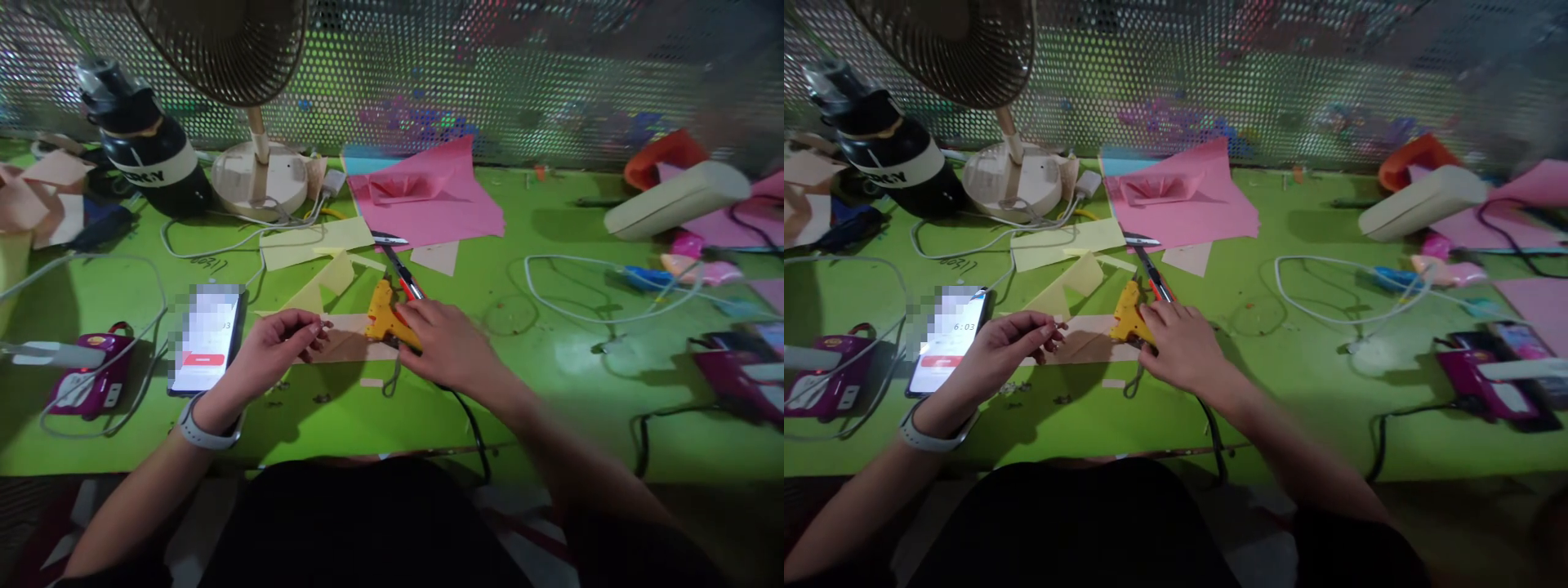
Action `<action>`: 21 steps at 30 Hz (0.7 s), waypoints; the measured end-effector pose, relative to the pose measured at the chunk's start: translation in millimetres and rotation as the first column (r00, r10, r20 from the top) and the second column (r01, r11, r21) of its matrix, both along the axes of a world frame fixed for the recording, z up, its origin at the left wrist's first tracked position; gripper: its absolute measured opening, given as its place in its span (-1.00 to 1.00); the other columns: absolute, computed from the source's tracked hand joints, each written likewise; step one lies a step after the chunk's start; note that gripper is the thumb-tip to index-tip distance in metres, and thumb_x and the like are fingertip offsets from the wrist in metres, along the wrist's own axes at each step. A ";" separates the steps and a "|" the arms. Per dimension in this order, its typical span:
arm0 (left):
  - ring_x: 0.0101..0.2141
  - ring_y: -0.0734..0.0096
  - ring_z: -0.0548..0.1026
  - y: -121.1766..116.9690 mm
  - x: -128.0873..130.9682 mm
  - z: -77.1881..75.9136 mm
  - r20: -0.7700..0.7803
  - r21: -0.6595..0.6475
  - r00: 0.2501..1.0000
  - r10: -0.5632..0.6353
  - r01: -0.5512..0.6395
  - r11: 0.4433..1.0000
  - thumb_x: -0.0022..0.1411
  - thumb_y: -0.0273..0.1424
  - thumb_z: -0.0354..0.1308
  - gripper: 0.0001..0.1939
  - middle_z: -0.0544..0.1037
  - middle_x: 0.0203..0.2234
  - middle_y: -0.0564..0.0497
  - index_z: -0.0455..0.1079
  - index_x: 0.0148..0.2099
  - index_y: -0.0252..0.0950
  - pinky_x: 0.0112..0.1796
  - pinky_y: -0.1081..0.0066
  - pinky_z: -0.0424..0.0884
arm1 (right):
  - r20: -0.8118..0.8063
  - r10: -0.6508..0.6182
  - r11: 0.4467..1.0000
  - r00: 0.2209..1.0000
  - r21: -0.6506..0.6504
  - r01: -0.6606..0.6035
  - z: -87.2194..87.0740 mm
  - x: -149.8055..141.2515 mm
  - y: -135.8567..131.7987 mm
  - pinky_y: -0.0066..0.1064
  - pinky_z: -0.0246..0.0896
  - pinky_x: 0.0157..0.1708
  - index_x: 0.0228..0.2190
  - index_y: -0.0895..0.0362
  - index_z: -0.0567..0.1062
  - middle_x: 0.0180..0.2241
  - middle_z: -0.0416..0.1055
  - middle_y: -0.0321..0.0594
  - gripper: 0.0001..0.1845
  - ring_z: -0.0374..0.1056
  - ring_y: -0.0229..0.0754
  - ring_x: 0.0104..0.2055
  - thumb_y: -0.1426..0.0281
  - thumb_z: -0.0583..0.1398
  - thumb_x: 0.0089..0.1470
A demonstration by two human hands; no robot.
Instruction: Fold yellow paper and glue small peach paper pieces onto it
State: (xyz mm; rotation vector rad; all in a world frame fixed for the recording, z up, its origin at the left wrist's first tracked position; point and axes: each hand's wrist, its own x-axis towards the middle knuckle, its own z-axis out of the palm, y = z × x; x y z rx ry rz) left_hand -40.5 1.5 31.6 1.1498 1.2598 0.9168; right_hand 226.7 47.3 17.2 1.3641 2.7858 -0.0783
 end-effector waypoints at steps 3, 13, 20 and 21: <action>-0.45 0.45 0.54 0.3 0.3 -0.7 0.002 0.014 1.000 -0.004 0.004 1.000 0.21 -0.25 0.21 -0.79 0.61 -0.38 -0.05 0.48 -0.24 -0.31 -0.47 0.47 0.50 | 0.000 -0.011 1.000 1.000 -0.006 0.011 -2.5 -4.4 0.8 -0.12 0.29 -0.19 -0.02 0.27 0.41 -0.05 0.39 0.13 -0.55 0.35 0.08 -0.11 0.38 0.15 0.04; -0.45 0.46 0.54 -1.3 2.1 -3.1 0.013 0.016 1.000 -0.024 0.023 1.000 0.20 -0.28 0.21 -0.81 0.60 -0.38 -0.05 0.48 -0.24 -0.30 -0.45 0.44 0.52 | -0.086 -0.125 0.992 0.988 -0.015 0.124 -13.1 -4.1 10.9 -0.16 0.30 -0.26 -0.19 0.21 0.40 -0.15 0.40 0.05 -0.66 0.37 0.04 -0.18 0.29 0.17 0.00; -0.45 0.46 0.54 -0.7 3.0 -4.9 -0.012 0.007 1.000 -0.026 0.026 1.000 0.23 -0.25 0.18 -0.78 0.61 -0.38 -0.06 0.47 -0.23 -0.31 -0.44 0.44 0.51 | -0.569 -0.196 0.968 0.799 -0.242 0.065 7.2 4.2 -8.9 -0.28 0.29 -0.43 -0.17 0.13 0.32 -0.31 0.44 -0.11 -0.71 0.37 -0.11 -0.38 0.32 0.11 0.04; -0.45 0.46 0.54 -0.6 3.1 -5.5 -0.010 0.005 1.000 -0.028 0.028 1.000 0.23 -0.25 0.17 -0.78 0.61 -0.37 -0.06 0.47 -0.22 -0.32 -0.44 0.44 0.50 | -0.621 -0.221 0.946 0.752 -0.324 0.010 10.4 3.5 -14.0 -0.32 0.27 -0.48 -0.18 0.11 0.31 -0.35 0.43 -0.17 -0.76 0.34 -0.17 -0.44 0.35 0.08 0.06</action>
